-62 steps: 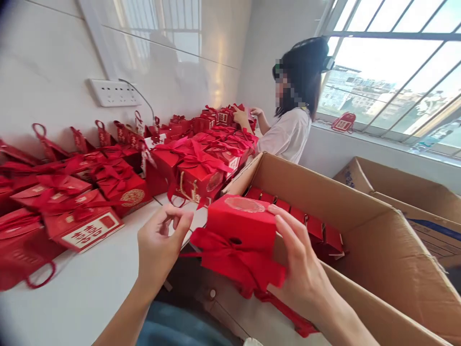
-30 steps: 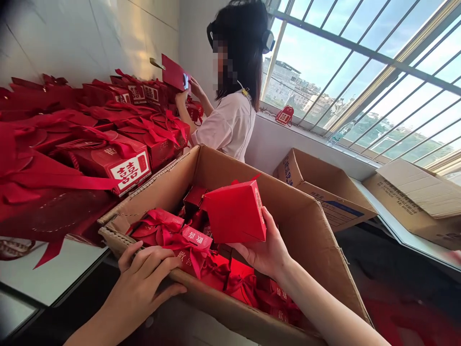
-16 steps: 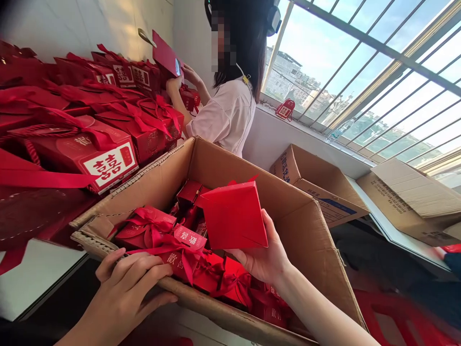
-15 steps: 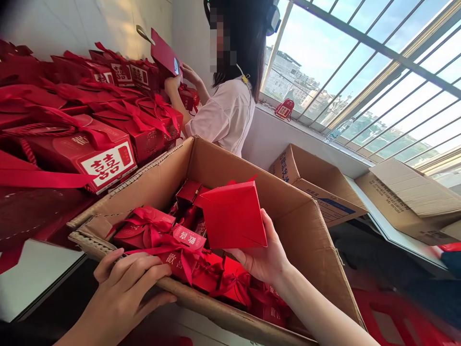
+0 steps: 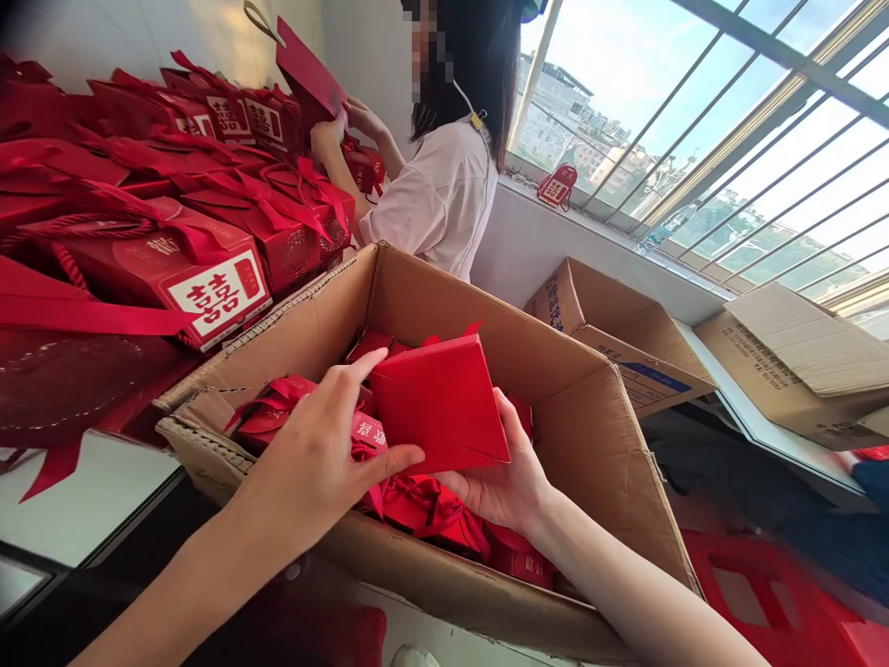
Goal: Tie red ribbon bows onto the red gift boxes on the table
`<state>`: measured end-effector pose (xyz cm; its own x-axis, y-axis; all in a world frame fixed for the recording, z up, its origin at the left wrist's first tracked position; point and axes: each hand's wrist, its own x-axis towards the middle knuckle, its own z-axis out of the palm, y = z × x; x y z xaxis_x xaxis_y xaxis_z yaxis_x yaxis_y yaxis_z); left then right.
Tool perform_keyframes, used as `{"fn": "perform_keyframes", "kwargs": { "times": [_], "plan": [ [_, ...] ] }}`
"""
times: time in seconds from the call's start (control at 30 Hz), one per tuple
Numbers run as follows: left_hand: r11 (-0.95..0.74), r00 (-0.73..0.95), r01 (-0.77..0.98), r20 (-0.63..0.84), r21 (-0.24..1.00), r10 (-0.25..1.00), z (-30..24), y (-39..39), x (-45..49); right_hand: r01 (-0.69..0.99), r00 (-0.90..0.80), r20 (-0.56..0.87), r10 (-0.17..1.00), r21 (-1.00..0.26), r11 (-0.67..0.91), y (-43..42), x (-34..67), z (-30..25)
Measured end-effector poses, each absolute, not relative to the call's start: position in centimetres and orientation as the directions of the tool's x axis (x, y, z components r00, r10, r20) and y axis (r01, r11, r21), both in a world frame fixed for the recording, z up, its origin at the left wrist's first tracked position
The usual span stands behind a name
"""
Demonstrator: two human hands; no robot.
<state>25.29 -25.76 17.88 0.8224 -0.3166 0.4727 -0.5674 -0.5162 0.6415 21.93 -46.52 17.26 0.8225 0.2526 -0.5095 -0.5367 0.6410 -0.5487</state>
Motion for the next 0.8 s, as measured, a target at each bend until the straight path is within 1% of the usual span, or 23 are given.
{"fn": "perform_keyframes", "kwargs": {
  "times": [0.07,0.13,0.23,0.3,0.33,0.37,0.4,0.47,0.5,0.53,0.63,0.67,0.7,0.77,0.8],
  "plan": [
    [-0.430,0.845,-0.532,0.425,0.730,-0.324,18.1,-25.8,26.1,-0.534,0.827,-0.500,0.258,-0.554,0.638,-46.5,21.7,17.3],
    [-0.336,0.888,-0.446,0.362,0.829,-0.284,18.2,-25.3,26.5,-0.553,0.815,-0.504,0.285,-0.531,0.642,-46.4,21.6,17.4],
    [-0.110,0.961,-0.259,0.245,0.959,-0.132,18.3,-24.4,26.6,-0.569,0.799,-0.519,0.304,-0.490,0.661,-46.4,21.5,17.5],
    [0.028,0.977,-0.211,0.212,0.977,-0.029,18.3,-24.2,26.4,-0.550,0.808,-0.516,0.284,-0.487,0.679,-46.3,21.5,17.6],
    [0.045,0.973,-0.228,0.229,0.973,-0.012,18.3,-24.3,26.2,-0.542,0.813,-0.512,0.277,-0.492,0.682,-46.3,21.5,17.7],
    [0.016,0.964,-0.265,0.265,0.964,-0.027,18.4,-24.4,26.0,-0.541,0.814,-0.512,0.274,-0.496,0.679,-46.3,21.4,17.7],
    [-0.046,0.947,-0.317,0.313,0.947,-0.072,18.4,-24.7,25.8,-0.548,0.810,-0.516,0.277,-0.498,0.673,-46.2,21.3,17.7],
    [-0.195,0.891,-0.447,0.415,0.873,-0.185,18.5,-25.1,25.7,-0.574,0.792,-0.538,0.289,-0.494,0.653,-46.1,21.2,17.8],
    [-0.258,0.869,-0.492,0.449,0.831,-0.210,18.5,-25.2,25.8,-0.584,0.783,-0.550,0.289,-0.492,0.645,-46.1,21.1,17.9],
    [-0.310,0.861,-0.509,0.472,0.803,-0.189,18.6,-25.1,25.9,-0.589,0.777,-0.562,0.284,-0.490,0.642,-46.0,21.1,18.0],
    [-0.410,0.858,-0.472,0.514,0.781,-0.010,18.4,-24.1,25.9,-0.575,0.777,-0.579,0.248,-0.489,0.656,-45.9,21.1,18.2],
    [-0.435,0.841,-0.488,0.541,0.757,-0.001,18.2,-23.8,25.6,-0.571,0.777,-0.581,0.245,-0.485,0.662,-46.0,21.1,18.3],
    [-0.463,0.812,-0.533,0.582,0.708,-0.045,17.8,-23.4,25.0,-0.572,0.776,-0.580,0.248,-0.480,0.665,-46.0,21.2,18.3],
    [-0.506,0.722,-0.665,0.647,0.549,-0.246,16.8,-23.3,23.4,-0.575,0.778,-0.573,0.257,-0.486,0.658,-46.2,21.2,18.3],
    [-0.534,0.692,-0.695,0.649,0.481,-0.317,16.1,-23.4,22.6,-0.580,0.779,-0.570,0.261,-0.497,0.646,-46.2,21.3,18.3]
  ]
}}
